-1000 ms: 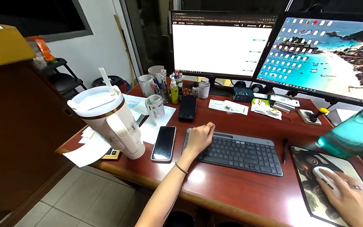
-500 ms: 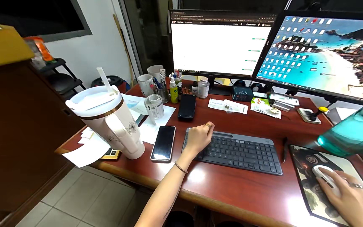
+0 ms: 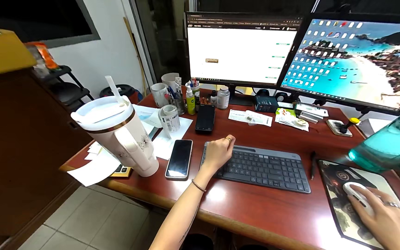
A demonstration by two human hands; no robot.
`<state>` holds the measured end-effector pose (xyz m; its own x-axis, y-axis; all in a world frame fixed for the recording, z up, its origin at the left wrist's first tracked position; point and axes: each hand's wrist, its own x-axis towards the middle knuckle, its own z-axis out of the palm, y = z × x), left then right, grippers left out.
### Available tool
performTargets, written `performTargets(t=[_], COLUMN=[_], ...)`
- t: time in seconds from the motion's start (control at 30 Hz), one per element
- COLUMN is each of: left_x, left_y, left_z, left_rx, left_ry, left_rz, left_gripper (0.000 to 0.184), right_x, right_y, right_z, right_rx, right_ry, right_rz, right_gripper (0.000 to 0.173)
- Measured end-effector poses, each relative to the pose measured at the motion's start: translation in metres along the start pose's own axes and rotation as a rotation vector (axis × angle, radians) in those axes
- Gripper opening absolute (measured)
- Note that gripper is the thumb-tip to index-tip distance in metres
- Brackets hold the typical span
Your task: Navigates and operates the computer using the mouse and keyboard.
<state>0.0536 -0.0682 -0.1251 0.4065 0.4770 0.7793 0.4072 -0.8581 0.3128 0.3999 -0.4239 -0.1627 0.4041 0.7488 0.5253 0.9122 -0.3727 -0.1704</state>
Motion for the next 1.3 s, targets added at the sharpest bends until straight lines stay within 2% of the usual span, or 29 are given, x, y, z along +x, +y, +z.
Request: performTargets(t=[1.3], left_x=[-0.0068], left_y=[0.0043], left_z=[-0.0081], left_rx=[-0.008], left_ry=[-0.006], left_rz=[-0.064], left_gripper=[0.016], right_x=[-0.0032], right_y=[-0.0004], right_z=[0.0011], right_rx=[0.004], right_ry=[0.003], right_rz=[0.025], right_gripper=[0.050])
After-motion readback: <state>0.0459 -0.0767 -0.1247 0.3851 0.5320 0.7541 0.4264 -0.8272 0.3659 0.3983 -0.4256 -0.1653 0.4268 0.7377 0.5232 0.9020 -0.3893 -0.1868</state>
